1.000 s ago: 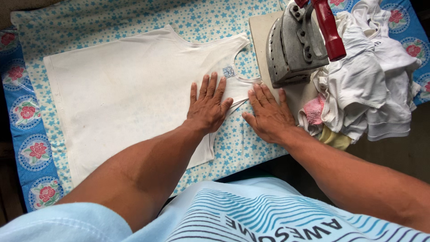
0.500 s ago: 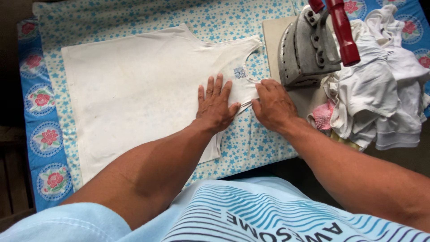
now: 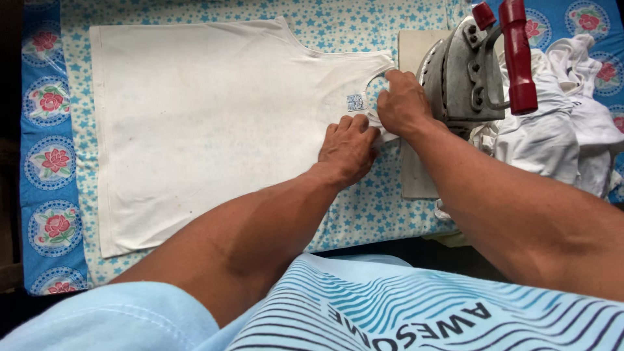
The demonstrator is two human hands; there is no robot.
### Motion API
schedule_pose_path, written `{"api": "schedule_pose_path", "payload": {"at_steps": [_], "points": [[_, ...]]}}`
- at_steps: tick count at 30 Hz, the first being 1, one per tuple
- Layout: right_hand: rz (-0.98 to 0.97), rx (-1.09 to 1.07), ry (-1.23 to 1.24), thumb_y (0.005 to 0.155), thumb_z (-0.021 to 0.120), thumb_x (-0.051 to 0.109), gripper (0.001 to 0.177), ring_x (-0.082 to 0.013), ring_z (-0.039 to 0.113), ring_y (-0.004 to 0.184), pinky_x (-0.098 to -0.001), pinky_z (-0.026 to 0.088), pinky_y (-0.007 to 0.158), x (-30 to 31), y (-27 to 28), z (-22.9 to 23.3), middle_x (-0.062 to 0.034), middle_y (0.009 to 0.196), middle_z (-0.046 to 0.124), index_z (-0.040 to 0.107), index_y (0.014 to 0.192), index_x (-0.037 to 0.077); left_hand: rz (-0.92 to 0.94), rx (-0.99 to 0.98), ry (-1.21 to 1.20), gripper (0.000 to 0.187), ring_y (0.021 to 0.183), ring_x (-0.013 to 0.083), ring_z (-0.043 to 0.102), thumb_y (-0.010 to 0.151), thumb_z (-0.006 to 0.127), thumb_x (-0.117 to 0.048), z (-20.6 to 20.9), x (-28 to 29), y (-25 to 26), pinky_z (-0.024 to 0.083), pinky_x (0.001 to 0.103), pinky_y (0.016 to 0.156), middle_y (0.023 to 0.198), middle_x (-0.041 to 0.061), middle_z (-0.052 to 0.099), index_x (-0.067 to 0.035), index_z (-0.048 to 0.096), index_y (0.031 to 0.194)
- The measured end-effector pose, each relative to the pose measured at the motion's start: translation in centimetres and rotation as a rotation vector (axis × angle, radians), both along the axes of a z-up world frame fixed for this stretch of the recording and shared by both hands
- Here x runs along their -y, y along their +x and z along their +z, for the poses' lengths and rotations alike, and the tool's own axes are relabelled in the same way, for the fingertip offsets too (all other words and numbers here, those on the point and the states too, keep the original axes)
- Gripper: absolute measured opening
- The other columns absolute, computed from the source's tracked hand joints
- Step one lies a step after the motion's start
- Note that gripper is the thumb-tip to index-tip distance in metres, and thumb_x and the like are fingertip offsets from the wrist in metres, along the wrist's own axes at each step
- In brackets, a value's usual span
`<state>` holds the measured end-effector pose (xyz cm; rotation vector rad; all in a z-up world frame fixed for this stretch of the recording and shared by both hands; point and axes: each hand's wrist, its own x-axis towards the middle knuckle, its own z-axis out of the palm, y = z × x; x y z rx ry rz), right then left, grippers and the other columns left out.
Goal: The person irons a white tank top laid flat on a patterned ironing board using a red-handled iron. After ironing, the person folds the tank top neatly on the board.
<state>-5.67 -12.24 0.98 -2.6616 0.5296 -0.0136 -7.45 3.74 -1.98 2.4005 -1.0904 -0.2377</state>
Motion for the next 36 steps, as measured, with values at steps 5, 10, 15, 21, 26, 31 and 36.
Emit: {"api": "schedule_pose_path", "payload": {"at_steps": [5,10,15,21,26,31,36], "points": [[-0.027,0.011,0.018,0.096,0.054,0.016,0.043,-0.0414,0.052,0.126,-0.0475,0.043,0.106,1.2,1.7,-0.9,-0.0246,0.137,0.052,0.052,0.137,0.003,0.01,0.011,-0.005,0.036,0.118,0.027,0.051,0.091,0.068,-0.026,-0.6,2.0,-0.4,0.041,0.044,0.1,0.124,0.009,0.055,-0.015,0.064,0.125],[-0.032,-0.01,-0.01,0.094,0.055,0.015,0.046,-0.0416,0.053,0.126,-0.0478,0.046,0.104,2.1,2.8,-1.5,-0.0252,0.136,0.054,0.052,0.138,0.003,0.047,0.043,-0.007,0.046,0.117,0.0281,0.051,0.089,0.07,-0.028,-0.8,3.5,-0.1,0.042,0.045,0.096,0.124,0.01,0.055,-0.015,0.058,0.132],[-0.048,-0.029,0.013,0.094,0.055,0.014,0.047,-0.041,0.053,0.127,-0.0475,0.045,0.105,2.2,3.3,-1.1,-0.0245,0.135,0.055,0.05,0.139,0.002,0.051,0.042,0.015,0.054,0.114,0.0285,0.052,0.089,0.069,-0.029,-0.8,4.8,0.3,0.043,0.046,0.093,0.125,0.011,0.054,-0.015,0.052,0.138],[0.024,-0.051,0.021,0.094,0.052,0.009,0.045,-0.035,0.064,0.115,-0.0414,0.053,0.097,2.1,3.8,-0.5,-0.0204,0.131,0.062,0.056,0.138,0.009,0.072,-0.01,0.065,0.046,0.112,0.0254,0.055,0.094,0.066,-0.03,-1.0,5.4,0.8,0.044,0.043,0.095,0.127,0.008,0.055,-0.017,0.052,0.136],[-0.061,-0.058,0.145,0.093,0.05,0.003,0.043,-0.0276,0.069,0.107,-0.035,0.057,0.09,1.3,3.6,0.3,-0.0167,0.126,0.066,0.066,0.131,0.016,0.074,0.012,0.067,0.043,0.11,0.0241,0.057,0.096,0.061,-0.022,-1.4,5.7,1.2,0.046,0.042,0.093,0.126,0.007,0.058,-0.014,0.052,0.138],[-0.088,-0.019,0.255,0.09,0.049,-0.002,0.046,-0.0259,0.068,0.111,-0.0322,0.056,0.094,1.2,3.5,0.0,-0.0154,0.13,0.065,0.065,0.13,0.014,0.069,-0.043,0.062,0.043,0.106,0.0247,0.058,0.094,0.061,-0.025,-0.7,5.5,1.3,0.046,0.042,0.09,0.123,0.008,0.057,-0.015,0.052,0.134],[-0.018,0.052,0.186,0.09,0.049,-0.001,0.04,-0.0294,0.061,0.121,-0.0328,0.049,0.103,1.8,4.1,-1.4,-0.0183,0.133,0.061,0.068,0.125,0.005,0.077,-0.001,0.05,0.036,0.105,0.0258,0.06,0.094,0.061,-0.023,-0.8,5.8,1.5,0.047,0.043,0.089,0.123,0.007,0.058,-0.015,0.057,0.129]]}}
